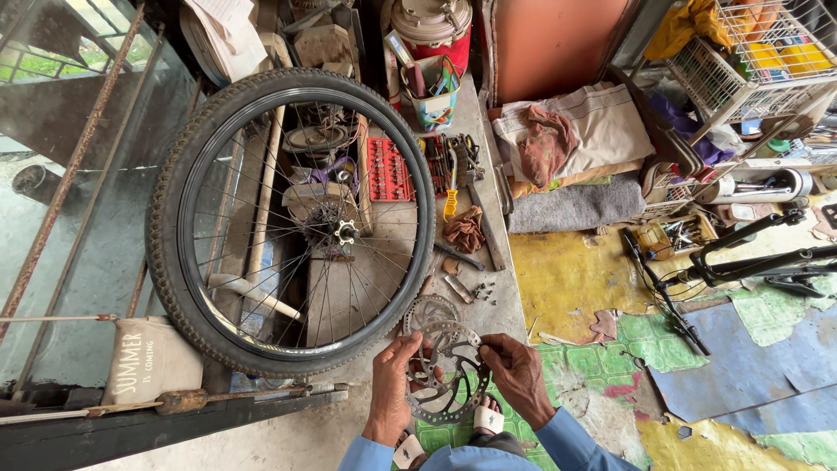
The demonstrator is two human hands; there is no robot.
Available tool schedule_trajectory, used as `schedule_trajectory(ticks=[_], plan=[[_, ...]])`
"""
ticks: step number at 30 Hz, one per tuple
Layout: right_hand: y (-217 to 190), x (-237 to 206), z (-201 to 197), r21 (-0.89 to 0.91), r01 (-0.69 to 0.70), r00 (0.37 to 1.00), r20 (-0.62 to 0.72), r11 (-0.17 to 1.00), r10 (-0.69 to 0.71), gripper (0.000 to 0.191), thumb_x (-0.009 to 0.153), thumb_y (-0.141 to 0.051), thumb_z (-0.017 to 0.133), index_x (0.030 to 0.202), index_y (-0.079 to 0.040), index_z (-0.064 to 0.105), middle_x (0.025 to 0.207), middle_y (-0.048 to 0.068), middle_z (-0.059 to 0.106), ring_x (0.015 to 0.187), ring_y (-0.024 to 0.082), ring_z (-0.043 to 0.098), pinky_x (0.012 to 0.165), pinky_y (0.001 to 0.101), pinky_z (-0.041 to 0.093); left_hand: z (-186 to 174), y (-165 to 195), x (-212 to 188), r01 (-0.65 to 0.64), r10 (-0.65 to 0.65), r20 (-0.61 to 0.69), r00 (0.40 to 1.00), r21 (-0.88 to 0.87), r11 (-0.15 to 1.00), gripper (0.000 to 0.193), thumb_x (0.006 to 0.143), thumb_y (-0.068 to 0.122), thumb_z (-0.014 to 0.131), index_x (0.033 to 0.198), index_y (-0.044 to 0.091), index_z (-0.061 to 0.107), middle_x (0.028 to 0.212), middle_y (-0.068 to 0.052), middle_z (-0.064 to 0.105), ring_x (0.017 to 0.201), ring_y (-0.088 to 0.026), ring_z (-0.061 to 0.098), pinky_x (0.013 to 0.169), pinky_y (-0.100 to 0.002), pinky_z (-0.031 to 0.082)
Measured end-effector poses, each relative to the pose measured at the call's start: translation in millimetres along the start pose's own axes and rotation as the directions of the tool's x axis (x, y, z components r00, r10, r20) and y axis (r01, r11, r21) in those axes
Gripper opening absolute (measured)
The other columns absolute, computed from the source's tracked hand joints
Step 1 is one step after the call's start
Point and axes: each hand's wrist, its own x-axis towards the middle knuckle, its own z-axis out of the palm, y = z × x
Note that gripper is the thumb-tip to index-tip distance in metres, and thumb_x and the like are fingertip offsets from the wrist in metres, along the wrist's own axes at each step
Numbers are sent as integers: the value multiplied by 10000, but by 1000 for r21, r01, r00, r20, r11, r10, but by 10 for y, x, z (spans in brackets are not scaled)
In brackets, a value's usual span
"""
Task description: The person handles a bicycle wheel and a brake rotor on a workbench, rotating the wheel and inspecting the rotor. They then retrieve a roll of tape, cut a piece, and apply it to the brake rotor. The person continues to handle the rotor and wheel, but does not complete the installation.
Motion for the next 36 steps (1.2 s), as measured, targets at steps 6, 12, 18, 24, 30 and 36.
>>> schedule_trajectory(ticks=[6,12,18,24,30,36], plan=[[13,-3,12,7,26,1000,3,1000,-26,245,934,-153,683,1078,27,763,850,115,811,776,154,779,635,298,622,18,-50,-5,-54,53,33,998,19,998,305,877,319,739,901,15,726,744,-94,721,581,-184,711,505,-336,600],[57,-10,25,54,10,1000,14,999,-11,269,949,-168,670,1111,36,738,829,101,794,706,150,751,612,292,619,48,-44,-40,-83,80,59,995,52,995,314,884,334,732,907,21,721,783,-88,733,631,-162,711,518,-333,612],[65,-30,25,60,-57,998,21,997,56,281,959,-185,655,1119,31,737,786,108,785,639,125,696,520,283,535,75,-12,-75,-67,64,58,996,40,997,331,886,342,729,922,13,713,788,-95,726,647,-175,724,539,-344,626],[60,-44,9,22,-59,998,9,998,59,278,955,-191,649,1118,16,737,795,80,789,629,122,702,510,280,539,102,30,-104,-44,43,48,998,6,999,344,877,346,709,951,10,697,805,-98,744,659,-200,741,552,-367,640],[80,-73,-1,114,-57,998,32,992,54,278,957,-194,641,1108,23,725,796,82,777,647,128,745,517,278,554,95,-10,-132,-78,76,57,995,33,996,306,877,292,716,977,4,699,836,-103,742,684,-188,748,574,-354,654],[81,-114,-23,68,-76,997,5,995,76,265,951,-188,659,1082,24,749,768,78,779,617,122,703,501,274,524,71,-112,-90,-155,142,86,986,155,976,233,821,68,769,1020,-37,709,837,-114,720,682,-186,728,600,-328,628]])
